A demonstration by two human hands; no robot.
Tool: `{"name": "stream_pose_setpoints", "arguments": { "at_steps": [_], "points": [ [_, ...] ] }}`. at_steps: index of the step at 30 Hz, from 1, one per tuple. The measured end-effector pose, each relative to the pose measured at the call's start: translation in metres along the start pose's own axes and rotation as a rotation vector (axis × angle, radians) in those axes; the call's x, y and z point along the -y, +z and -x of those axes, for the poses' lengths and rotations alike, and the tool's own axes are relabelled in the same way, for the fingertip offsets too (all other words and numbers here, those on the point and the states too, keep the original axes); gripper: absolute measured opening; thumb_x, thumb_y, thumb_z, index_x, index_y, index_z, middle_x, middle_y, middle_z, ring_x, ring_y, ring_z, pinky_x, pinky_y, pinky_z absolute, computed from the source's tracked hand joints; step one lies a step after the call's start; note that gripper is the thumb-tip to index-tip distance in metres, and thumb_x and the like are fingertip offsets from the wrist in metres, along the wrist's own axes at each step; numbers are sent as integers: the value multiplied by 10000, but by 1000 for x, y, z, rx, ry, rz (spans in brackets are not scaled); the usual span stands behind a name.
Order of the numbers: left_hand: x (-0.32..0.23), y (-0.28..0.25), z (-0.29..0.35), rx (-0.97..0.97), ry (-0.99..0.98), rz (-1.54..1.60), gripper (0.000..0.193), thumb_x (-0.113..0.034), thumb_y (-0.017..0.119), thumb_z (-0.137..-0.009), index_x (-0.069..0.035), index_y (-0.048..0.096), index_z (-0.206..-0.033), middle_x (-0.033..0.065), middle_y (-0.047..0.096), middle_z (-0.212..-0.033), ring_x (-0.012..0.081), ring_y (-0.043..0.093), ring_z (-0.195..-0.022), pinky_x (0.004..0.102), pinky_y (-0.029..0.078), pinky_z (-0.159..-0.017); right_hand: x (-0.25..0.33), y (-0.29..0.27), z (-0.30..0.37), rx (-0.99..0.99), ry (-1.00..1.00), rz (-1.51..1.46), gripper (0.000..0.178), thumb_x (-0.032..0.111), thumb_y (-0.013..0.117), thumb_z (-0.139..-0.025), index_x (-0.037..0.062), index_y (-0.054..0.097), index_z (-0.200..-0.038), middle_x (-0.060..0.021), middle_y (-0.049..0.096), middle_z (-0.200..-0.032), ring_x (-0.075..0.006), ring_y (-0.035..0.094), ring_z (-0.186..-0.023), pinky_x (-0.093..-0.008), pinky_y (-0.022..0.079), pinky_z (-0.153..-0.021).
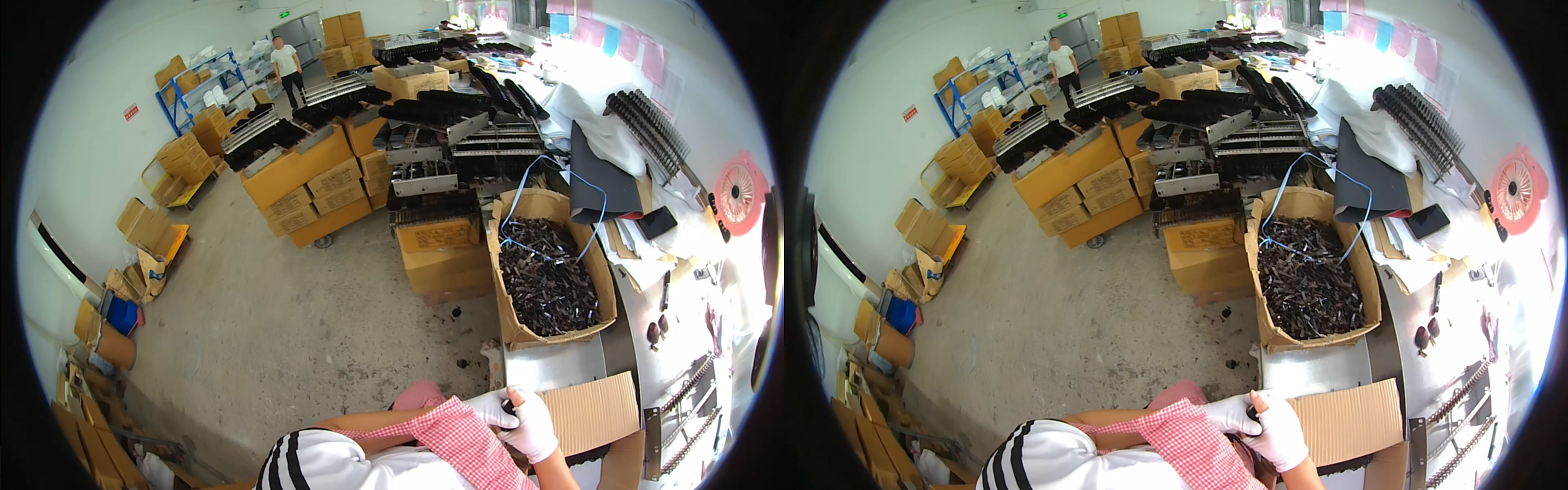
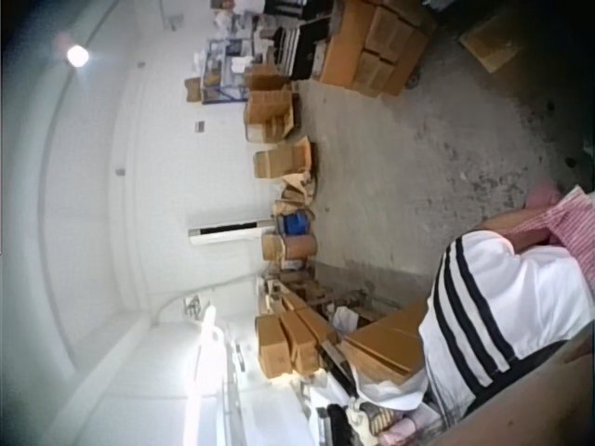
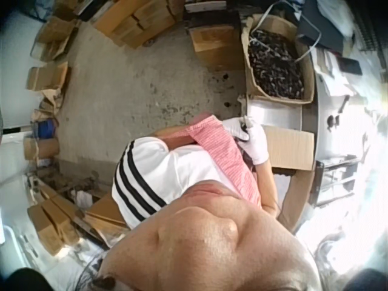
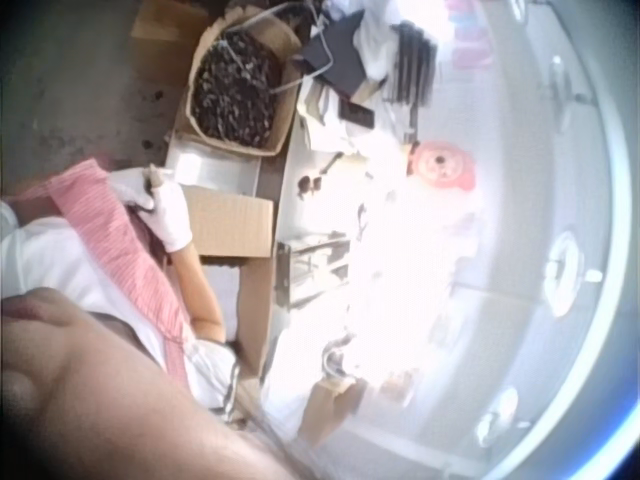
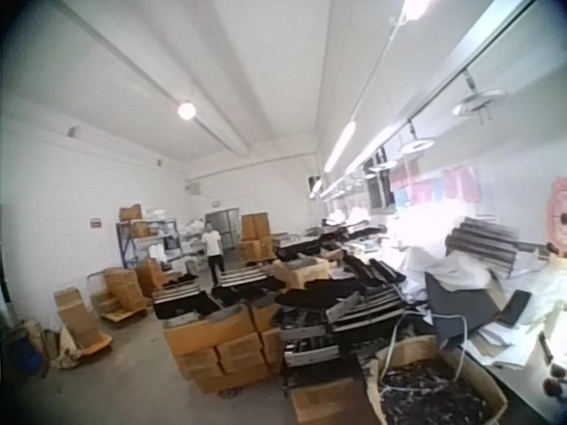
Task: The person assembles metal frames by inserting black cylindrical components into slots on a metal rack. They repeatedly pick up the components, align them with the rack, and press them into place. The person then places the assembled frames into a cardboard box.
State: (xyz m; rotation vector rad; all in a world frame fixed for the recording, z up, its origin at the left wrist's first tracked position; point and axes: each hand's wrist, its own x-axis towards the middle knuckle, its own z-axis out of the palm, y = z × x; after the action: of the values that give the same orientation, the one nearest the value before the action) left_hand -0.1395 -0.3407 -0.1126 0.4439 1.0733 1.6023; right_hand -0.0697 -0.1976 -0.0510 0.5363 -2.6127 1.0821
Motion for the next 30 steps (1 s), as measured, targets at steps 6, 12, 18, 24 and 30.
{"name": "stream_pose_setpoints", "arguments": {
  "at_steps": [6,12,18,24,30],
  "points": [
    [0,-1,1,-83,81,-21,484,-199,760,-865,-16,550,-1261,48,625,-1103,159,553,-1102,334,452,-973,4,-9,-5,43,51,67,838,189,887,-576,32,493,-1299,-177,651,-1058,-372,633,-916,-441,509,-808],
    [-1,-2,4,17,49,97,468,-165,759,-855,-17,555,-1250,44,624,-1102,160,566,-1041,329,459,-950,7,-9,-4,48,51,2,814,179,864,-607,25,496,-1317,-179,653,-1059,-385,635,-928,-430,517,-842],
    [7,0,2,-30,135,227,556,-220,765,-876,-52,498,-1335,53,596,-1184,158,561,-1132,319,488,-949,8,-15,-3,55,86,99,764,246,881,-606,36,554,-1263,-184,620,-1165,-396,597,-1062,-470,480,-929],
    [8,-8,2,-22,56,403,543,-288,640,-973,-67,428,-1422,43,538,-1310,178,528,-1221,365,448,-1036,-2,-13,2,-8,66,110,780,364,882,-601,59,572,-1249,-156,614,-1204,-372,586,-1107,-458,461,-940],
    [8,-8,5,-4,66,481,528,-325,603,-994,-55,428,-1412,61,552,-1306,187,544,-1207,367,453,-1035,-11,-11,4,28,87,121,759,461,852,-625,59,599,-1217,-133,637,-1171,-351,601,-1080,-443,461,-937]
  ]
}}
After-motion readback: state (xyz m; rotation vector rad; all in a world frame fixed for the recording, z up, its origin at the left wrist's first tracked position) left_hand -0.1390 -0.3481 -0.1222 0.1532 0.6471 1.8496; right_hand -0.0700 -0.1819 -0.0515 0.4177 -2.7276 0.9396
